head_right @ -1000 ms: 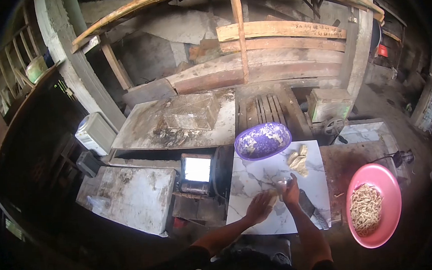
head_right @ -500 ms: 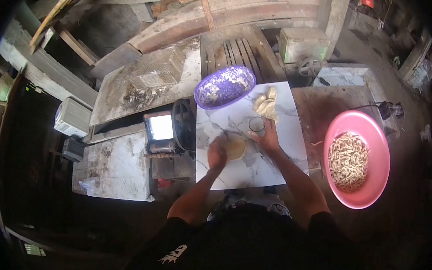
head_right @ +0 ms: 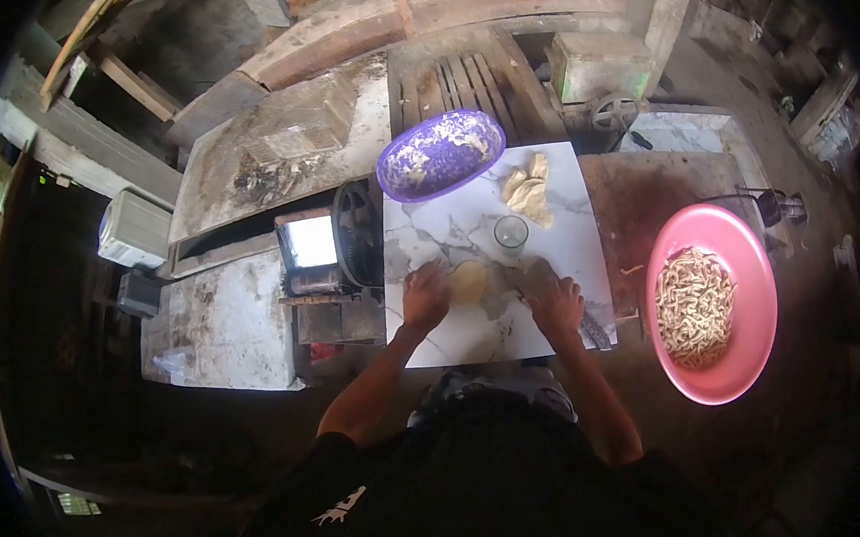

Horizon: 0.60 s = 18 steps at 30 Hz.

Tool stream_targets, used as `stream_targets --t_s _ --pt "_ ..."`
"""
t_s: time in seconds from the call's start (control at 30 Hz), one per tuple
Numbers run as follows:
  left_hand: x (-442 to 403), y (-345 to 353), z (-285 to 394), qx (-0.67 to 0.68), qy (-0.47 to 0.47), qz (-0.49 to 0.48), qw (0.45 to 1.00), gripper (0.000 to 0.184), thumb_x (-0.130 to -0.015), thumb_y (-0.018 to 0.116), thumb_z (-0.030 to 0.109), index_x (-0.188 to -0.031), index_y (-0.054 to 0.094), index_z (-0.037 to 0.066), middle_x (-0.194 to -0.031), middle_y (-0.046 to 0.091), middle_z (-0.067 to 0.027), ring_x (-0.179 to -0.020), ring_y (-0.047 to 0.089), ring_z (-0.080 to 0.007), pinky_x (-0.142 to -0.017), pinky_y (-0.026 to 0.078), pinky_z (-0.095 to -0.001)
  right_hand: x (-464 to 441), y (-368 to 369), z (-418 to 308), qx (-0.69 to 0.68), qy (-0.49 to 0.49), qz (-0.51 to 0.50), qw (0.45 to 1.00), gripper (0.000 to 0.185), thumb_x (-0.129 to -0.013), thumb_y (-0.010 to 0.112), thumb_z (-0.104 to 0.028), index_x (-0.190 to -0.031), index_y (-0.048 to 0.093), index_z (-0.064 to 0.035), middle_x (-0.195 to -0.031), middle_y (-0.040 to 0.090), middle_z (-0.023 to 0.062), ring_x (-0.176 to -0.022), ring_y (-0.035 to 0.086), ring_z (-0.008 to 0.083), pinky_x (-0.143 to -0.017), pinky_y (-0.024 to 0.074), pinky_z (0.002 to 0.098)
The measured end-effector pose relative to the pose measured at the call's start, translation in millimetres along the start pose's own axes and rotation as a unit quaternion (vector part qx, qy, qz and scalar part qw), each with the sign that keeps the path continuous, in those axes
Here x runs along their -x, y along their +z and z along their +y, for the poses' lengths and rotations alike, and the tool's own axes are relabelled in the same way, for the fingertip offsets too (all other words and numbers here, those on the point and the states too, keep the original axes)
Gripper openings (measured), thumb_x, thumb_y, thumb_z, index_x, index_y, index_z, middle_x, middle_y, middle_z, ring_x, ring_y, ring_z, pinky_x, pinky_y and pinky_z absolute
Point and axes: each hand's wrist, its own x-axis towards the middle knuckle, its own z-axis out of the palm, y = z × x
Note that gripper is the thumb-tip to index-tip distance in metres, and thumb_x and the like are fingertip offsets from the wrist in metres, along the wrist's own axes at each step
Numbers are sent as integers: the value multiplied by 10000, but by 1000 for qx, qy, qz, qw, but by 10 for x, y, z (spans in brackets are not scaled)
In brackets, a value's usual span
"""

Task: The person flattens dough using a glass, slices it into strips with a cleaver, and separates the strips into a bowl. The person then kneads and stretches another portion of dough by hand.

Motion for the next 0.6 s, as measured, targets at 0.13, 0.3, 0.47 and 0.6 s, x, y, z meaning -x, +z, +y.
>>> stream_targets --t_s 0.13,0.3,0.47,0.6 --pt "-228 16 263 -20 39 -74 996 525 -903 537 298 -1382 465 97 -1473 400 -114 -1354 364 -298 -1120 236 -502 300 38 167 25 -78 141 987 628 -687 812 -300 -1204 540 -67 -1175 535 171 -1119 499 369 -917 418 488" --pt "-226 224 314 -37 23 -76 996 576 -917 501 325 -1418 403 58 -1506 340 -141 -1391 312 -340 -1129 208 -545 451 31 373 86 39 162 982 704 -688 814 -309 -1270 494 -78 -1193 533 148 -1114 512 349 -897 423 494" --pt "-179 120 234 -3 60 -97 993 597 -921 499 332 -1437 373 60 -1505 351 -132 -1392 312 -351 -1131 198 -555 474 81 615 47 87 104 990 637 -708 798 -303 -1228 521 -61 -1144 556 163 -1093 524 365 -896 437 496" --pt "-251 29 203 -20 119 -106 987 650 -923 509 341 -1461 315 33 -1509 320 -187 -1404 286 -367 -1132 207 -548 522 67 718 -7 57 99 993 444 -703 799 -150 -1062 571 -20 -995 606 210 -973 587 398 -855 477 458"
